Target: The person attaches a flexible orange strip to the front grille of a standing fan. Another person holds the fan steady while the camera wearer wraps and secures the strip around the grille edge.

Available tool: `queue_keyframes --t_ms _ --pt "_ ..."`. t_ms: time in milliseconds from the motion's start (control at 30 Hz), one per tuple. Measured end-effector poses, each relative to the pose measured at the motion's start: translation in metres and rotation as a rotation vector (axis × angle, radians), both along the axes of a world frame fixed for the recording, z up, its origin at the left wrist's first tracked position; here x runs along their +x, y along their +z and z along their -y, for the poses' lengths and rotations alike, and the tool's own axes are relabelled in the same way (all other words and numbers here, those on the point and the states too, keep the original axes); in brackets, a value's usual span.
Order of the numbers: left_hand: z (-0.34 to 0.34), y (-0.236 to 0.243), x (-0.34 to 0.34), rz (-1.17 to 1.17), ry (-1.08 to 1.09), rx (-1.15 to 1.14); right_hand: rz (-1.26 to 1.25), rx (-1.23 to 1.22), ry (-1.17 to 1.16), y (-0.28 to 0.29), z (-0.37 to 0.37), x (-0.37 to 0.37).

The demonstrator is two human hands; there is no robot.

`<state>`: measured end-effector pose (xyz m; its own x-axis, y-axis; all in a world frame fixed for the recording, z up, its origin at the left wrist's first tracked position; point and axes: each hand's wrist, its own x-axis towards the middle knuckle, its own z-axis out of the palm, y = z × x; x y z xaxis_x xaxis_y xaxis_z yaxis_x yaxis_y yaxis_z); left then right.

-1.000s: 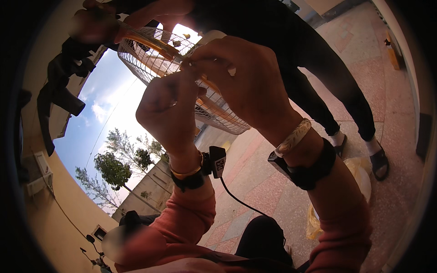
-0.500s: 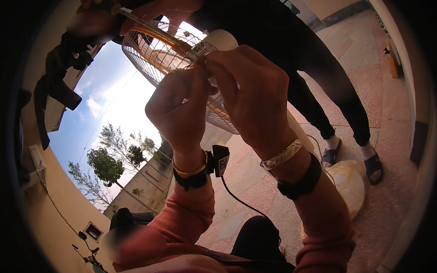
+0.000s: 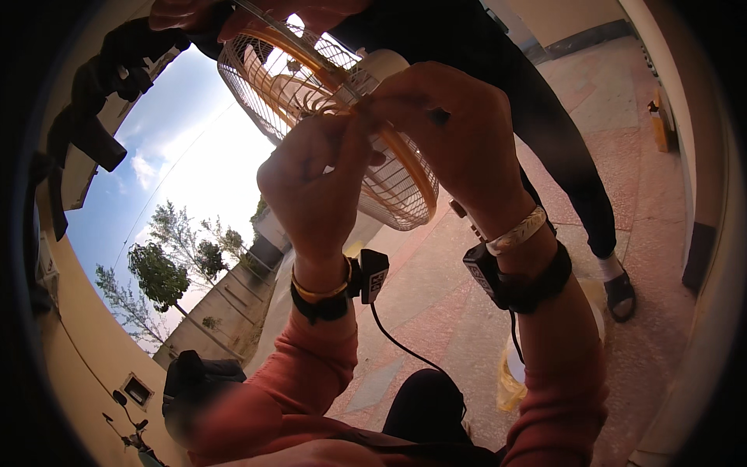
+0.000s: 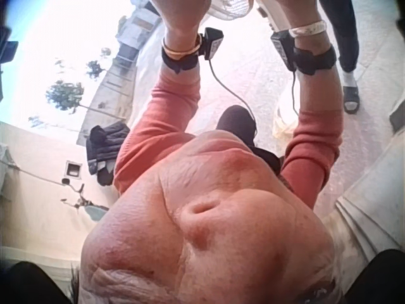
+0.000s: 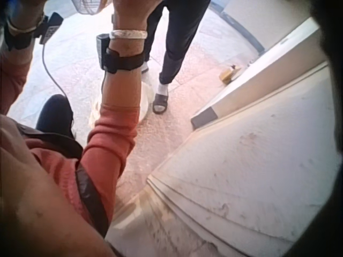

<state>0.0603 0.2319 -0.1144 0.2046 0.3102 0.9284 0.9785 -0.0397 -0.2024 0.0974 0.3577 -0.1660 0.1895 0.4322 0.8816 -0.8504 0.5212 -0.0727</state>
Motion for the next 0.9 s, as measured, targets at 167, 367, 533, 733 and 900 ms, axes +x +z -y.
queue_keyframes --t_ms 167,367,533,733,900 --pt "-0.001 0.000 -0.002 -0.061 0.025 0.017 0.009 -0.081 0.003 -0.004 0.008 -0.001" --pt "-0.005 -0.001 -0.005 -0.066 -0.003 0.025 -0.048 -0.233 0.005 -0.008 0.025 -0.008" --pt "-0.005 0.000 -0.004 -0.070 -0.004 0.039 -0.104 -0.227 0.012 -0.008 0.024 -0.012" --pt "-0.007 -0.001 -0.005 -0.060 -0.053 0.044 -0.123 -0.137 -0.072 -0.011 0.016 -0.012" --pt "-0.006 -0.001 -0.006 -0.008 -0.088 0.020 -0.127 -0.042 -0.218 -0.012 0.007 -0.009"
